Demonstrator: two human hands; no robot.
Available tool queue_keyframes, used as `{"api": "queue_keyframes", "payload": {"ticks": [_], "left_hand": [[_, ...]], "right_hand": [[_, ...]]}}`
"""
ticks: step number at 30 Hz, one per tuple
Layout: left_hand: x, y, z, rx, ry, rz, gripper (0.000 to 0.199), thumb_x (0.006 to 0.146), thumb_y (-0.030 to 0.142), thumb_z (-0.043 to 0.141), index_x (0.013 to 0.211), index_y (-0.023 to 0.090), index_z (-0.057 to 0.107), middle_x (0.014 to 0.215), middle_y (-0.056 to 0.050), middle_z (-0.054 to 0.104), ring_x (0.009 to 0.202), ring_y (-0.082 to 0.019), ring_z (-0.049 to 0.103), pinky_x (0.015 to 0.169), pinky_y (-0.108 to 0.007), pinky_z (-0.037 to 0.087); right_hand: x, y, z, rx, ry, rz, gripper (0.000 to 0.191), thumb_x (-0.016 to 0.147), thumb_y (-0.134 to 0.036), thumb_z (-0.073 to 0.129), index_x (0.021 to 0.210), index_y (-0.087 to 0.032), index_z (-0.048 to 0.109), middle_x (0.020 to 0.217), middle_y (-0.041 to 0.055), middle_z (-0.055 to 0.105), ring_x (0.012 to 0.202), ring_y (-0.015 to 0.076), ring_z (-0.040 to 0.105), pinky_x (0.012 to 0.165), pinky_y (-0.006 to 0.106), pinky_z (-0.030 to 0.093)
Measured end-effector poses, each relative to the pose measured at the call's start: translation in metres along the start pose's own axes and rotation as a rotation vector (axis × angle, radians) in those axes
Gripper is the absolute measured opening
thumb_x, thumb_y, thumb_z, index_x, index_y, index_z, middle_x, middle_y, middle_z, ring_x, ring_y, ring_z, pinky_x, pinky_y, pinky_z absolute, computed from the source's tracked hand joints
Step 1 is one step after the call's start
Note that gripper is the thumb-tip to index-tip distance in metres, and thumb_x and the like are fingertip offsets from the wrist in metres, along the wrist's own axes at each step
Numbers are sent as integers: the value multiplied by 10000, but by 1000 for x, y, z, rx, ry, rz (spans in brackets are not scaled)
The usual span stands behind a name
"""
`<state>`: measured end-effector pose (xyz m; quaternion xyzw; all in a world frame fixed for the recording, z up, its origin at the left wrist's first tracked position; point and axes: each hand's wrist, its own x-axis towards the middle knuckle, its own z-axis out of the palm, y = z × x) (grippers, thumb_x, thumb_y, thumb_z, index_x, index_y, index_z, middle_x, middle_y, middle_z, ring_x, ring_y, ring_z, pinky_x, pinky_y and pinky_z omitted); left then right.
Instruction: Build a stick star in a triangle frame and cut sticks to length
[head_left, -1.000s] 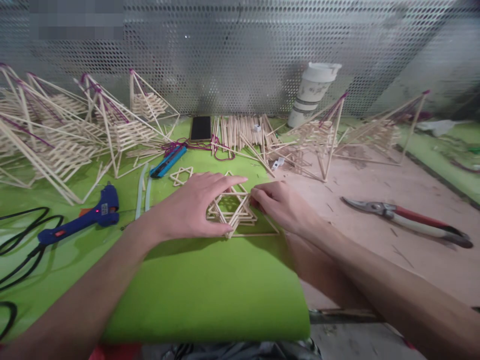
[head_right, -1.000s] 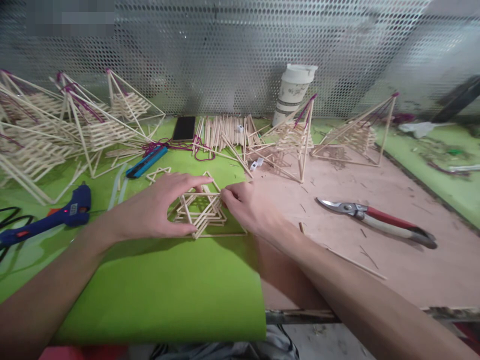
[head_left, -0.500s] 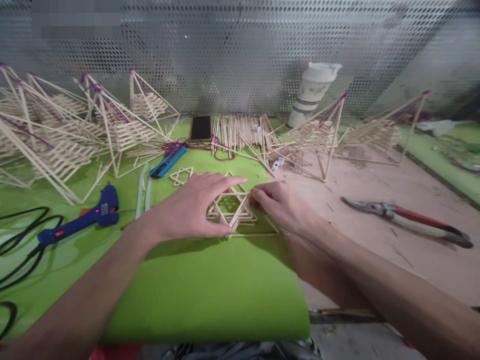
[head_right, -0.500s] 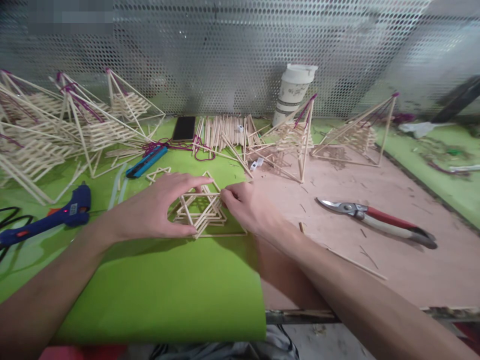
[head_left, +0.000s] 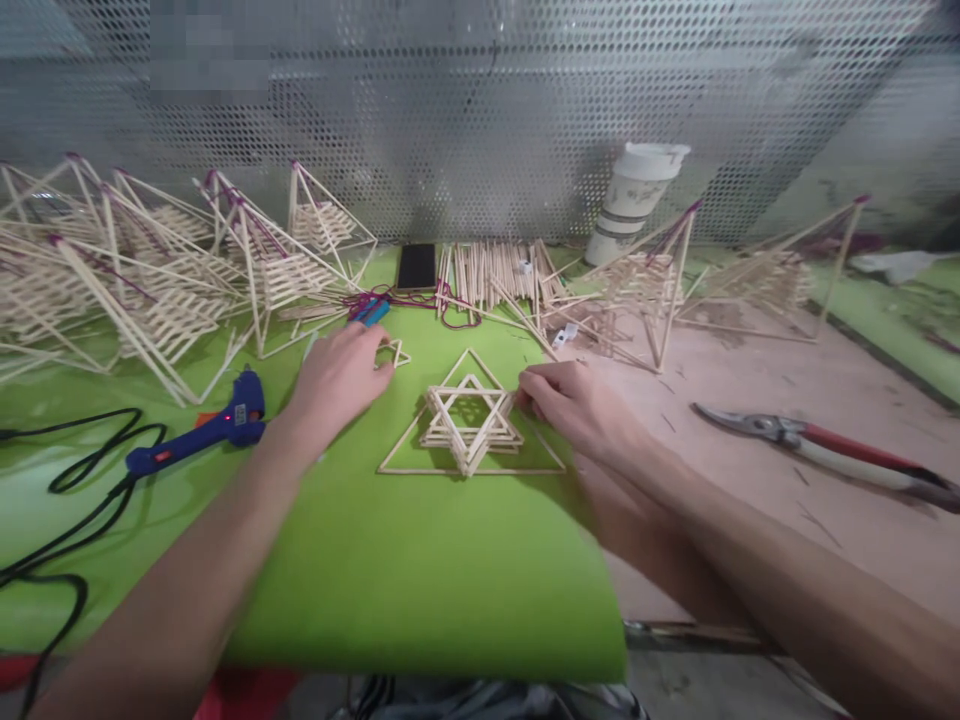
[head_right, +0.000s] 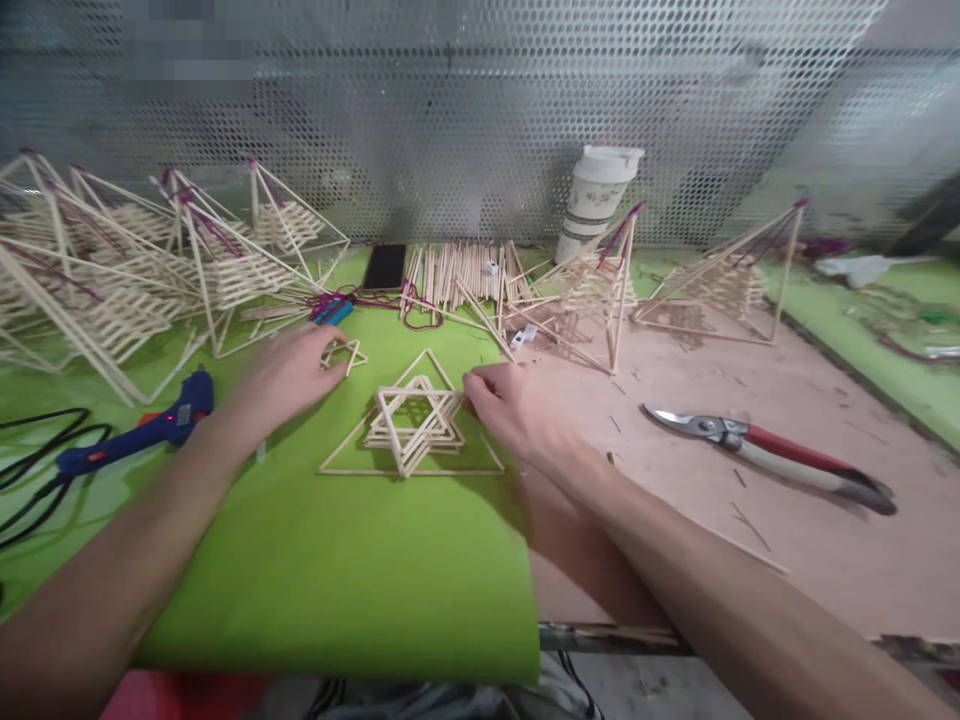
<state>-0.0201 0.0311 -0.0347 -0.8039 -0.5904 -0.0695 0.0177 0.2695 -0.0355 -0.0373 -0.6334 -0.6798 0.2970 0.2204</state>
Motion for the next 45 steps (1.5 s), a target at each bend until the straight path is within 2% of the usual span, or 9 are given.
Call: {"api": "queue_keyframes", "payload": {"ticks": [5,12,17,22,26,30,40,43,45], "left_hand": [[-1,2,-6,-36,10,-16,368,938,285,645,1289,182,680,1102,-142,789,876,-304,736,722,-397,550],[-1,0,-14,-179,36,-89,298,865,297,740,1149,213,714,986,-102,778,746,-290,694,656,-365,468],[-3,3,-20,-337,221,-73,139,902,204,631,970,227,750,884,-51,763,700,-226,671,666,-354,478],[-12,20,-29,-595,425,-70,97,892,249,710,955,244,784,953,-21,799,827,-207,740,764,-335,584],[-23,45,-33,-837,303,54,59,893,229,756,939,232,794,935,-12,805,833,-183,744,774,-323,622],[-30,64,-32,-888,190,126,36,905,213,761,900,226,795,929,-12,808,835,-178,742,789,-330,635],[-32,73,-32,-946,174,159,64,905,187,758,848,214,761,849,-7,786,786,-173,722,757,-317,627],[-31,71,-31,-932,189,189,23,921,205,771,925,221,756,897,-5,795,840,-178,745,799,-324,633],[-31,71,-31,-917,201,201,124,932,241,781,1051,243,747,940,-4,804,892,-193,764,806,-336,640]], "right_hand": [[0,0,-2,-29,19,-31,394,1022,-307,459,693,-192,642,651,28,637,545,153,503,538,302,325],[1,2,-1,-48,28,-28,395,1017,-339,457,692,-195,627,642,24,622,552,159,499,537,302,310],[2,4,-1,-41,51,-42,403,1018,-348,461,683,-191,621,626,13,611,541,148,491,538,297,306],[4,5,-2,14,138,-138,362,1000,-298,494,661,-202,578,622,-2,590,577,146,500,561,297,316],[0,-1,-6,82,204,-264,373,1012,-292,505,652,-209,561,600,-9,557,585,147,498,584,299,336],[-8,-13,-9,130,169,-321,364,1025,-318,517,688,-208,601,642,3,603,592,145,506,576,292,352],[-19,-20,-9,206,60,-443,326,1044,-352,543,777,-210,667,673,-7,638,600,137,539,589,282,392],[-21,-19,-10,284,11,-520,237,1059,-327,540,958,-218,724,757,-6,692,644,142,604,611,275,446],[-23,-18,-9,295,-40,-581,221,1072,-321,529,1110,-228,726,854,8,732,734,155,663,674,283,495]]}}
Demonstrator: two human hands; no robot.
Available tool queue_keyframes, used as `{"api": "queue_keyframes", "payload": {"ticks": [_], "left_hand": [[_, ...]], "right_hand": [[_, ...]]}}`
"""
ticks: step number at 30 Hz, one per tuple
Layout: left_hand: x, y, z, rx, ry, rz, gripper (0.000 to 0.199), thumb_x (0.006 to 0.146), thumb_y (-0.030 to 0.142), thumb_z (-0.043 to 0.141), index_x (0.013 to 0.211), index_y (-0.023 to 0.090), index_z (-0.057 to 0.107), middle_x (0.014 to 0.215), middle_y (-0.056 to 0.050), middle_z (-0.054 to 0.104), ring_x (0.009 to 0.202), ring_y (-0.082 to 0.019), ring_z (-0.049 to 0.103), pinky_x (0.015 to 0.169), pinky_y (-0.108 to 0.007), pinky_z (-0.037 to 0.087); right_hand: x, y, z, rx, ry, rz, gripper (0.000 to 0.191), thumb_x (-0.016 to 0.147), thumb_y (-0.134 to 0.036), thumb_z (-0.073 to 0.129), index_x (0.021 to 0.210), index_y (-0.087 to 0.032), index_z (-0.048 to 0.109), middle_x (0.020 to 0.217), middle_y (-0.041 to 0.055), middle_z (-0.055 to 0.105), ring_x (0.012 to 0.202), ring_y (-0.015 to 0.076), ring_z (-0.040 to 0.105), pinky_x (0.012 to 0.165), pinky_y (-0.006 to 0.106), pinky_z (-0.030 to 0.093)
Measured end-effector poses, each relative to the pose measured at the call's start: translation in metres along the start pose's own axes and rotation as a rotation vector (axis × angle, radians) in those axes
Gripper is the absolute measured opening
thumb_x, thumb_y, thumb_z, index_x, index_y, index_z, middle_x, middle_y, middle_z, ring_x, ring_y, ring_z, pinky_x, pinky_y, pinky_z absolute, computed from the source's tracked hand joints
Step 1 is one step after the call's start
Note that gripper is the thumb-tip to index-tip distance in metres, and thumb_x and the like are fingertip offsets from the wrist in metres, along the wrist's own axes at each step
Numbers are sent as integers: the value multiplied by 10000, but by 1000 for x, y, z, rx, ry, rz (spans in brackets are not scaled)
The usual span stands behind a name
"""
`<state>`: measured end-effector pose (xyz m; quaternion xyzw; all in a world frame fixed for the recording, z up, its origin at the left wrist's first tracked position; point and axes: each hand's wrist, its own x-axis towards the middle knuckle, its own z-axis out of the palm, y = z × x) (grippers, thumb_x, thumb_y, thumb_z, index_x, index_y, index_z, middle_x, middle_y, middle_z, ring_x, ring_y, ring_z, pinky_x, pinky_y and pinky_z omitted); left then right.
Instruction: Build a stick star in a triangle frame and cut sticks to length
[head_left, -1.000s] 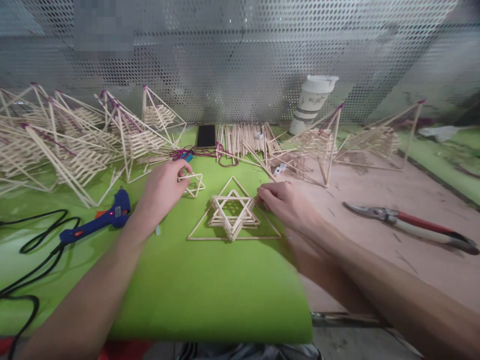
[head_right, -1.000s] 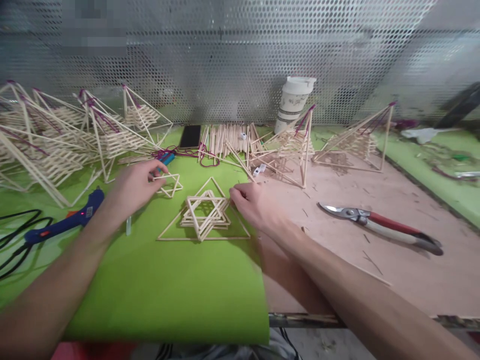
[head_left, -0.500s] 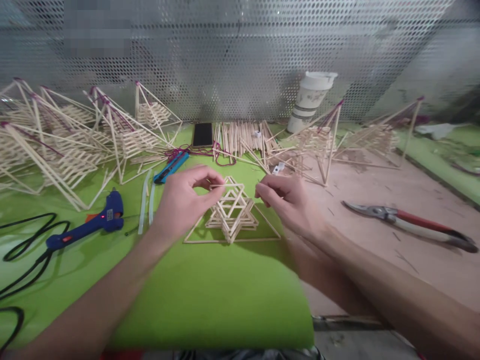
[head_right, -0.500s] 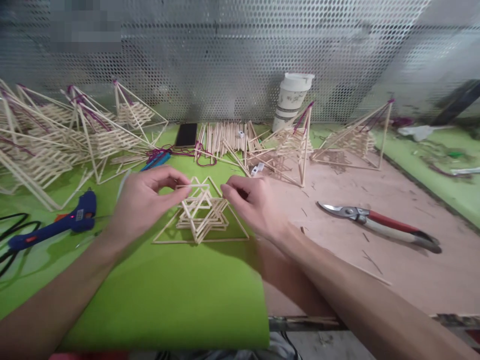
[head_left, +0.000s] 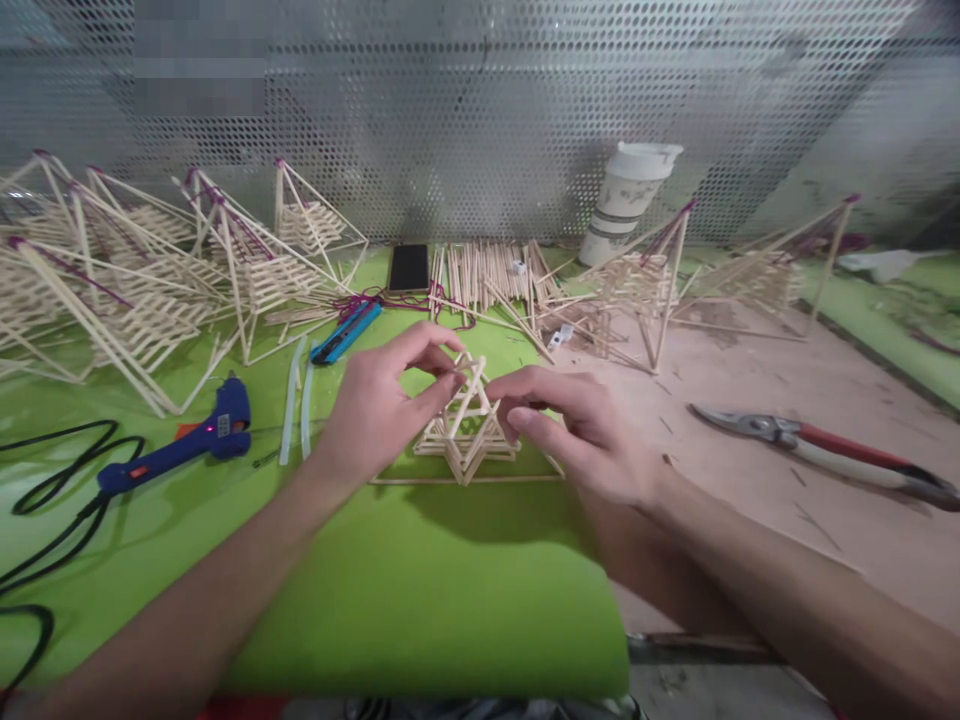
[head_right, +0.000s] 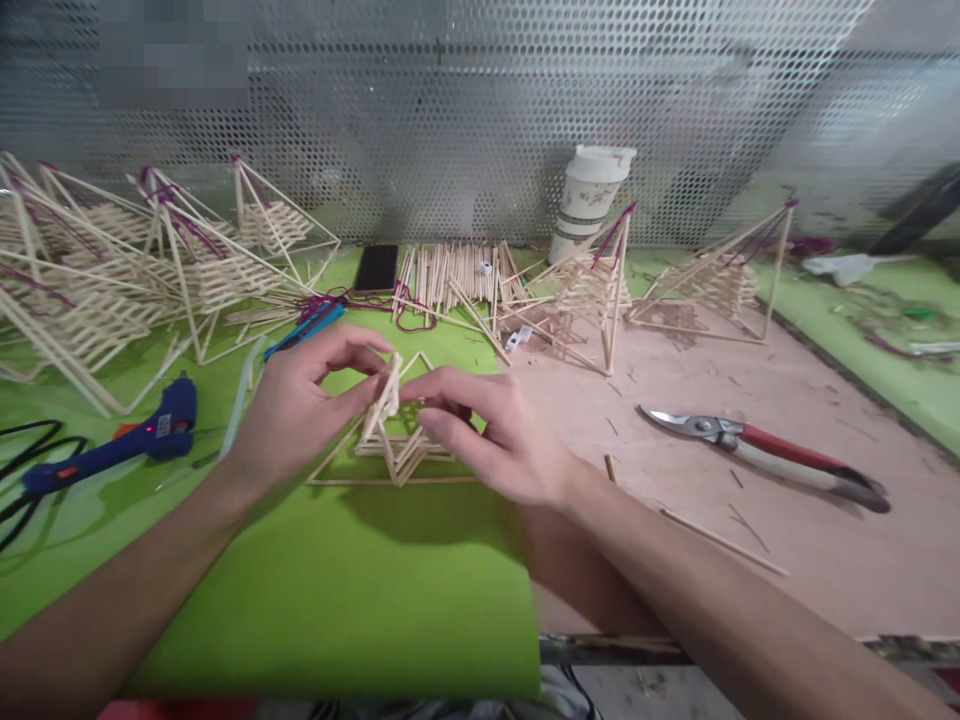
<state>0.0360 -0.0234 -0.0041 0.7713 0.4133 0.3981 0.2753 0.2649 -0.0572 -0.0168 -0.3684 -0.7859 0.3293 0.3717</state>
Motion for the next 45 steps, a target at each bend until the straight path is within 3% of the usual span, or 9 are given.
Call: {"api": "queue_keyframes", "payload": {"ticks": [5,9,14,23,26,29,34,38,45], "left_hand": [[-5,7,2,-106,-17,-27,112,995,262,689,1106,274,688,1021,-18,805,945,-220,790,730,-357,664],[-8,2,7,-333,-34,-47,100,979,262,703,1030,283,619,1016,-10,791,966,-232,806,676,-347,685],[-8,-11,16,-521,-13,39,247,936,323,796,986,270,560,981,2,788,944,-243,828,612,-306,694],[-12,-5,24,-569,-21,59,180,991,327,749,1005,273,577,1005,-15,811,980,-249,830,601,-289,686],[-11,-6,21,-522,-75,71,151,996,270,723,1032,276,576,1055,-23,795,1031,-256,817,629,-303,691],[-6,-10,8,-334,-135,175,235,960,204,719,1124,284,571,1225,-46,749,1219,-285,749,893,-440,695],[0,-12,-18,-34,-273,409,691,838,194,764,1444,324,459,1620,-91,499,1522,-346,473,1276,-581,399],[-2,-10,-20,108,-335,418,851,820,400,879,1525,341,406,1642,-104,471,1516,-360,464,1271,-562,402],[-3,-9,-19,242,-319,347,752,856,464,836,1485,321,452,1519,-83,579,1404,-339,559,1187,-528,478]], "right_hand": [[-2,2,5,-101,36,-117,192,1084,-295,554,1070,-208,724,870,25,747,692,137,633,642,285,472],[2,1,7,-64,132,-18,226,1061,-316,615,919,-185,733,714,-4,687,569,113,534,542,278,399],[3,-2,8,81,60,-2,202,1016,-334,698,896,-183,757,712,-14,695,536,96,504,477,257,340],[6,-9,10,357,88,190,185,1034,-324,677,944,-187,763,689,-34,602,571,94,478,502,257,336],[8,-9,7,469,79,216,187,1020,-285,680,872,-186,735,671,-38,585,567,91,473,509,262,329],[9,-8,2,517,116,248,289,1012,-285,677,740,-186,674,617,-49,531,534,84,410,504,276,287],[10,-1,-6,387,117,365,321,998,-290,638,691,-196,639,594,-50,484,529,95,372,508,305,259],[10,1,-7,296,51,389,294,986,-310,626,713,-200,642,617,-50,492,548,101,393,531,307,286],[9,-2,-6,282,18,408,309,998,-310,598,705,-215,626,622,-44,496,544,113,399,543,310,302]]}}
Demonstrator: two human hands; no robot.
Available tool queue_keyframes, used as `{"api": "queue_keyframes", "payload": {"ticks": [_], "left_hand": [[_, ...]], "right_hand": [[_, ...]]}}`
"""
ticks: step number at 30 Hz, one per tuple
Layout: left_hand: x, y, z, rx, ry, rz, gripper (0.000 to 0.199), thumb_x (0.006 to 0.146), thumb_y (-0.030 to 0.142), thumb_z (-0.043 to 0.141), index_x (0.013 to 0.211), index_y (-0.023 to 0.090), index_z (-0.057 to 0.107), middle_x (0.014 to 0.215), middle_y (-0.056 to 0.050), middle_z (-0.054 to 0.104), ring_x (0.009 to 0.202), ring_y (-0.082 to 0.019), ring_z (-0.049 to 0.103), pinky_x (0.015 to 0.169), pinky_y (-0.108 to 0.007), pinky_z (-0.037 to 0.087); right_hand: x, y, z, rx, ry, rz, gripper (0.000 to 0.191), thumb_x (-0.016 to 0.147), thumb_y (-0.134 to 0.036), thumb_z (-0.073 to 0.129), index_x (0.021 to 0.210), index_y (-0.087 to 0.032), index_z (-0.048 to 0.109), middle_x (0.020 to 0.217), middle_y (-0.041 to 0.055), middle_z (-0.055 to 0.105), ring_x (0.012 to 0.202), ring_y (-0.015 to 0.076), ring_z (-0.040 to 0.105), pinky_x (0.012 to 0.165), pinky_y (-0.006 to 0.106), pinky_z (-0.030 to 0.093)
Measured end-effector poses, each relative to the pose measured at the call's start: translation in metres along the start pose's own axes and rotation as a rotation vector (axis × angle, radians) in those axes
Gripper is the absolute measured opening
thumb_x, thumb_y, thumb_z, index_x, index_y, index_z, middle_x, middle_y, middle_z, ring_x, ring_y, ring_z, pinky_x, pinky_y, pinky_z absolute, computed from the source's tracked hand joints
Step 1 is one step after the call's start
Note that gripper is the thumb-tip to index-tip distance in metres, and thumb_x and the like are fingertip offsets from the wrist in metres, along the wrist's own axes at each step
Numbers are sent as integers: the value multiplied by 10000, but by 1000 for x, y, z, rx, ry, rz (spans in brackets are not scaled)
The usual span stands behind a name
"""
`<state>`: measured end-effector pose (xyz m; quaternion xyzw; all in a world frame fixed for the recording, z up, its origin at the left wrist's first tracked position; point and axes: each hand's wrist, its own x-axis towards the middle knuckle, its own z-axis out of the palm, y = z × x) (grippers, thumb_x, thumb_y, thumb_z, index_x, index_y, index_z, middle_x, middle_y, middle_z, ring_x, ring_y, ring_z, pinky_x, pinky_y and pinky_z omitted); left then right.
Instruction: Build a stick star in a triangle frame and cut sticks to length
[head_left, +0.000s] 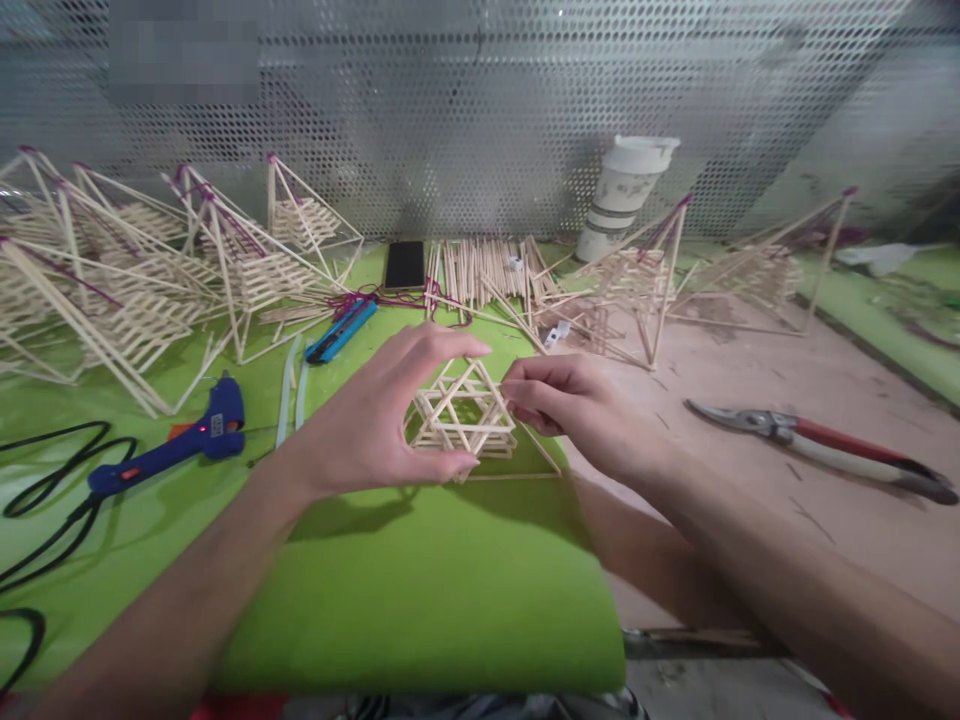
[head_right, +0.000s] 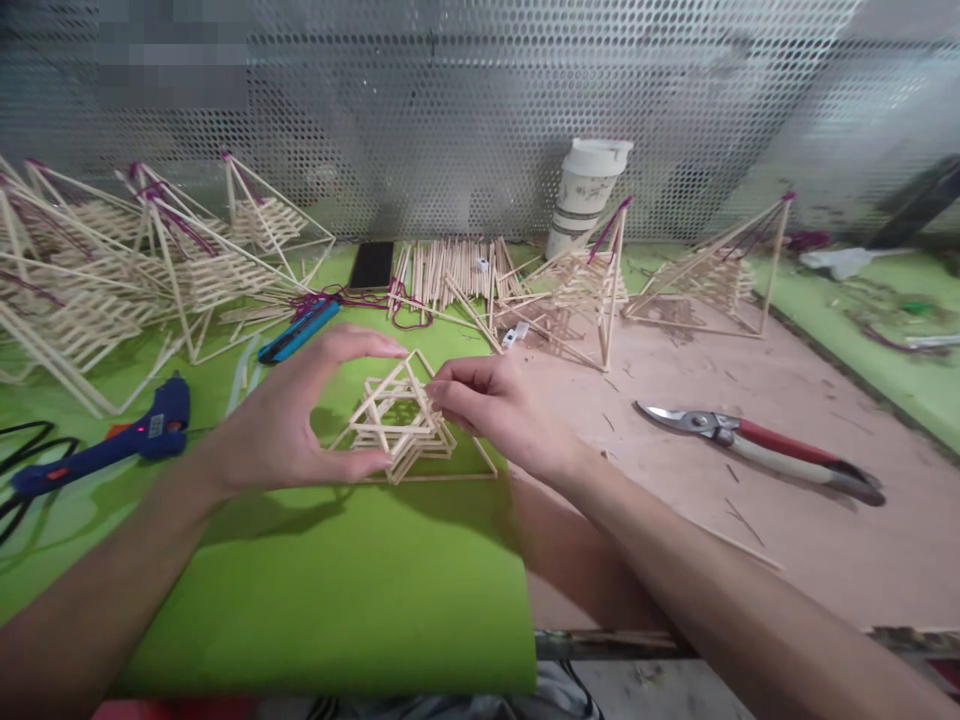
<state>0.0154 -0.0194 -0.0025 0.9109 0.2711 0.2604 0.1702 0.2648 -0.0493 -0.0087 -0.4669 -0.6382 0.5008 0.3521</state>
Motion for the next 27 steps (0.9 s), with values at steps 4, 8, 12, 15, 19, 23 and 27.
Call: {"api": "queue_keyframes", "payload": {"ticks": [4,8,12,15,19,23,27], "left_hand": [[2,1,-2,41,-46,8,675,881,461,794,1451,284,478,1468,-86,616,1349,-331,590,1140,-509,499],[3,4,-1,70,-69,12,598,904,425,748,1423,265,499,1423,-78,645,1294,-313,618,1095,-482,511],[4,5,-1,111,-72,12,552,915,416,714,1404,261,512,1402,-82,658,1279,-311,622,1082,-481,504],[5,4,-2,122,-77,-18,539,911,443,697,1386,247,534,1342,-93,687,1230,-317,642,1054,-496,512],[6,0,0,131,-131,-69,592,917,493,688,1429,235,538,1296,-109,707,1177,-329,656,1039,-538,507],[5,-4,1,140,-196,-96,634,926,522,688,1468,227,539,1363,-136,692,1219,-355,639,1077,-581,477],[5,-4,1,126,-217,-111,649,927,527,690,1483,226,542,1399,-139,684,1246,-364,636,1092,-588,471]], "right_hand": [[1,0,1,-2,-5,24,309,986,-314,606,691,-225,625,617,-40,493,551,124,407,547,317,302],[0,0,2,2,-7,41,318,984,-328,605,683,-227,615,618,-38,493,553,126,409,551,317,304],[1,0,3,-43,20,61,357,984,-381,645,667,-221,608,611,-39,493,545,121,411,542,309,302],[4,1,1,-139,144,43,403,985,-452,679,667,-208,638,590,-38,477,528,115,393,521,306,272],[6,5,-3,-143,272,21,400,1029,-460,631,742,-187,690,586,-41,462,511,104,367,501,301,247],[7,9,-4,-116,273,0,401,1036,-460,629,754,-181,688,592,-41,472,513,100,373,497,297,256],[7,11,-4,-114,271,-6,406,1035,-464,628,747,-184,684,593,-39,477,513,101,375,492,296,259]]}}
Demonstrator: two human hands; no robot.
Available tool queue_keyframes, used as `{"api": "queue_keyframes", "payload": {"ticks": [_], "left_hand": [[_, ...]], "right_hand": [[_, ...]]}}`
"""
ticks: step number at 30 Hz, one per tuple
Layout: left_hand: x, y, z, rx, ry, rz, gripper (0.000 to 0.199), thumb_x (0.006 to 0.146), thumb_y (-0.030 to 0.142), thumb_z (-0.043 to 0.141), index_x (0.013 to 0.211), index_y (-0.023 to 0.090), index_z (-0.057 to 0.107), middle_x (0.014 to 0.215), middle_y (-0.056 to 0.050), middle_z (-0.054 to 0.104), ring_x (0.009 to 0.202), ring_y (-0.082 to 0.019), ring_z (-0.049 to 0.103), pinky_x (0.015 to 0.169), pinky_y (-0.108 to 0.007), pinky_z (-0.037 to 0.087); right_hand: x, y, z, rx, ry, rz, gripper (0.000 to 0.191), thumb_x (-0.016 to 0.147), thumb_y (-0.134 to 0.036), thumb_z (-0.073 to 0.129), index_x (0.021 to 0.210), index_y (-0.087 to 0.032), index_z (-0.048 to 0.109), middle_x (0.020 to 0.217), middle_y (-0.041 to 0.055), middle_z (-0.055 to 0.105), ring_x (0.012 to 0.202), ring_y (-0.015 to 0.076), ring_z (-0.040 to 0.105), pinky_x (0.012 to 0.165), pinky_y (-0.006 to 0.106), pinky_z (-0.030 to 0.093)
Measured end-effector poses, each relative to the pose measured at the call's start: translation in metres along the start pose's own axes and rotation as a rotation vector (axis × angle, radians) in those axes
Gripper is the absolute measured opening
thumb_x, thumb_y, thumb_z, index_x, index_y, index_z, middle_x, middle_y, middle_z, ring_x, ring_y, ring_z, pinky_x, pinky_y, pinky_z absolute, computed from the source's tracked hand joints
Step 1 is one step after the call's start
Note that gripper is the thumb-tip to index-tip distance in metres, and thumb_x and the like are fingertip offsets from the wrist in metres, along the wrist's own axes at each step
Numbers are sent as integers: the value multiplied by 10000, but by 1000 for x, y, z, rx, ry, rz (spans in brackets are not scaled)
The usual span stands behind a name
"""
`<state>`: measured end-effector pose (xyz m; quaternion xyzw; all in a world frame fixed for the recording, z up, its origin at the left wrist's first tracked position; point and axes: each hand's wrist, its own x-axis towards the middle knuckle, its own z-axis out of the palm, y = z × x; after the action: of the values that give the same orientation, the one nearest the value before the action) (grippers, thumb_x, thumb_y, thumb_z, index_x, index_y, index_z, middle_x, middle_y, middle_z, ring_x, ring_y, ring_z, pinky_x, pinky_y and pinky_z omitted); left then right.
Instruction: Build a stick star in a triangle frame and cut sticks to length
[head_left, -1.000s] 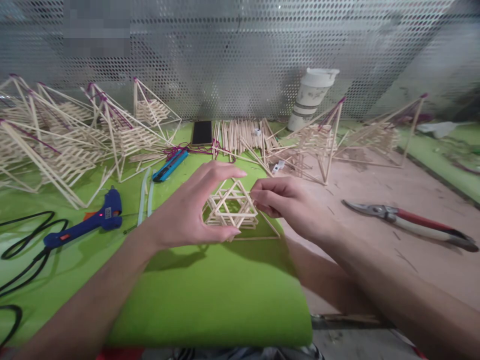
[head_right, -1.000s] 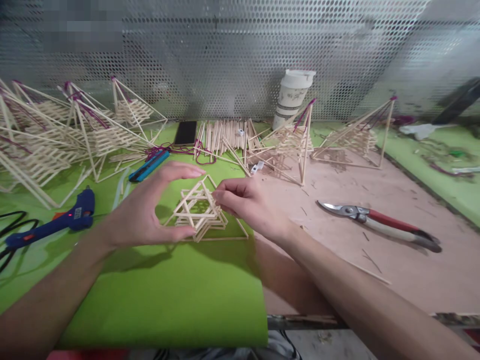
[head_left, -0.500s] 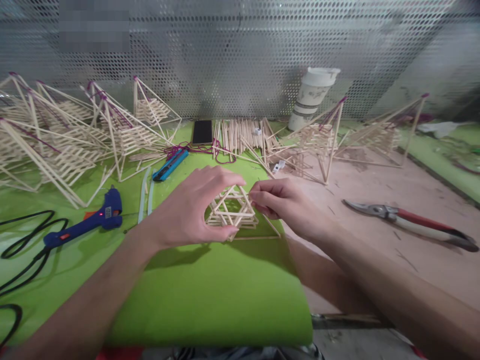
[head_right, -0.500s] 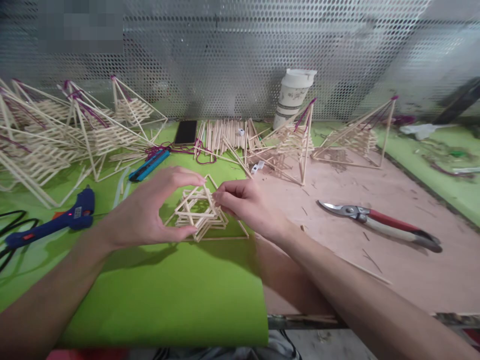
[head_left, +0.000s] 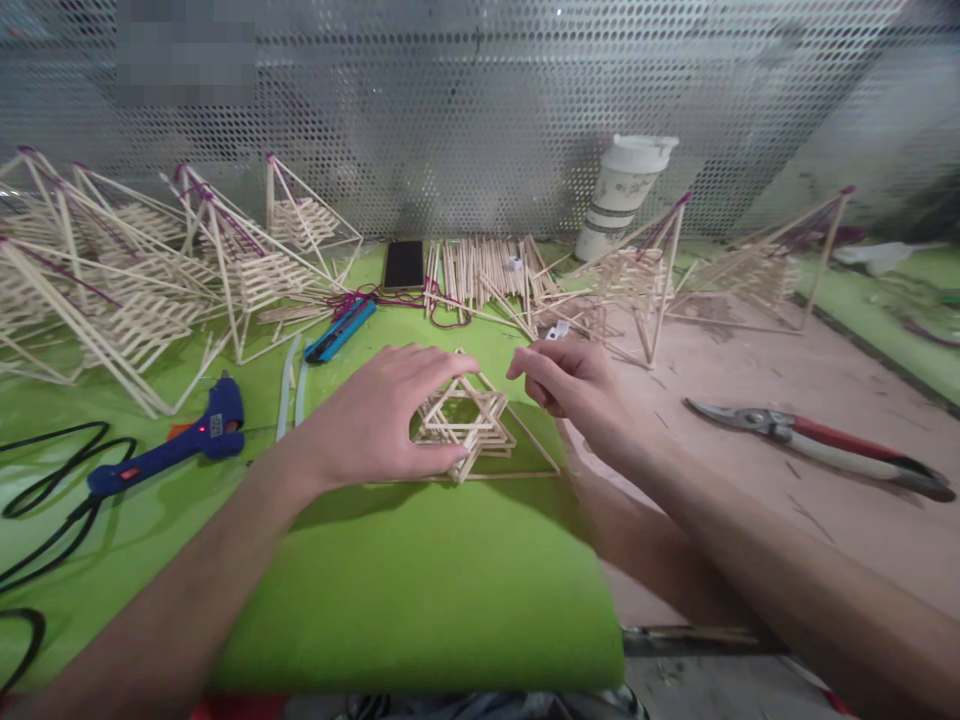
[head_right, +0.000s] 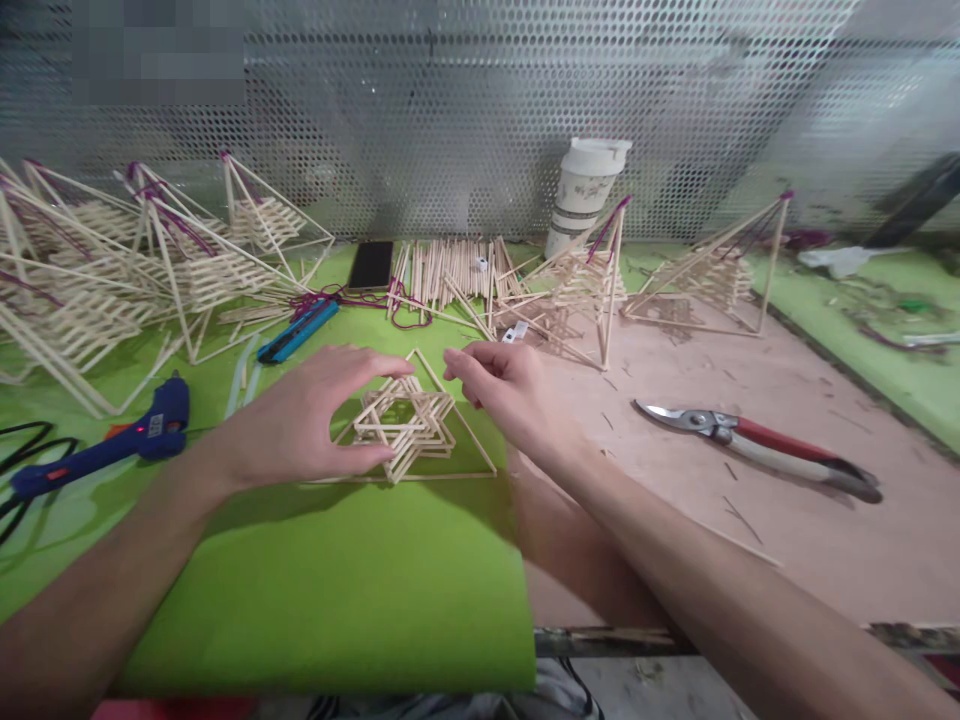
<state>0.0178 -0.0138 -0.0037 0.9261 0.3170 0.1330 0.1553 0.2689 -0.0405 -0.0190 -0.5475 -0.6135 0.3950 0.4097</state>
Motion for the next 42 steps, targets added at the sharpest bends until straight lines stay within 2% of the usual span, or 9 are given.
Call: {"api": "queue_keyframes", "payload": {"ticks": [5,11,15,18,21,24,30,36,42], "left_hand": [[0,3,-2,-28,92,41,609,930,509,699,1452,227,559,1359,-118,701,1232,-346,651,1091,-562,486],[1,9,5,-171,407,260,635,894,438,771,1463,304,520,1352,-73,702,1279,-325,638,1104,-523,513],[4,13,15,-215,443,343,772,861,416,796,1538,339,433,1266,-66,717,1237,-358,658,1075,-608,530],[5,17,19,-265,436,392,903,824,403,819,1596,356,353,1247,-62,706,1206,-369,672,1055,-635,550],[4,18,21,-341,427,383,1015,811,390,845,1639,426,258,1362,-44,648,1233,-341,666,1103,-607,555],[2,15,20,-375,432,336,1091,789,338,856,1646,487,198,1489,-25,554,1260,-313,645,1157,-572,538],[-2,4,12,-251,380,252,1100,775,366,829,1663,384,179,1447,-92,576,1220,-347,647,1157,-628,496],[-5,7,4,-100,165,108,988,842,311,753,1658,356,198,1408,-119,609,1306,-374,607,1108,-605,507],[-8,1,0,-46,74,20,901,905,383,712,1664,323,230,1420,-144,610,1281,-401,617,1060,-597,522]], "right_hand": [[0,1,0,2,-19,-10,332,1015,-387,642,753,-190,695,596,-38,494,516,106,388,491,295,269],[-10,-14,3,217,-343,45,207,998,-407,669,894,-236,720,773,-1,642,617,132,516,559,275,408],[-17,-21,6,332,-459,42,144,961,-407,725,990,-266,732,854,9,681,658,151,545,559,275,418],[-18,-18,7,397,-497,41,126,932,-353,750,1031,-275,743,935,19,733,728,173,626,623,291,497],[-17,-16,7,402,-480,36,74,936,-324,746,907,-257,748,855,4,711,689,157,619,628,292,500],[-14,-16,7,346,-443,-31,216,987,-324,687,790,-238,714,721,-22,624,602,127,536,577,282,427],[-9,-15,5,85,-238,-167,410,1032,-326,601,635,-224,579,599,-37,523,546,126,448,558,306,342],[-9,-1,11,-132,-106,-162,470,1062,-454,597,657,-231,512,590,-35,465,538,135,411,542,319,289],[-4,1,4,-214,75,-199,402,1077,-376,554,709,-217,575,615,-18,522,580,143,458,566,317,303]]}}
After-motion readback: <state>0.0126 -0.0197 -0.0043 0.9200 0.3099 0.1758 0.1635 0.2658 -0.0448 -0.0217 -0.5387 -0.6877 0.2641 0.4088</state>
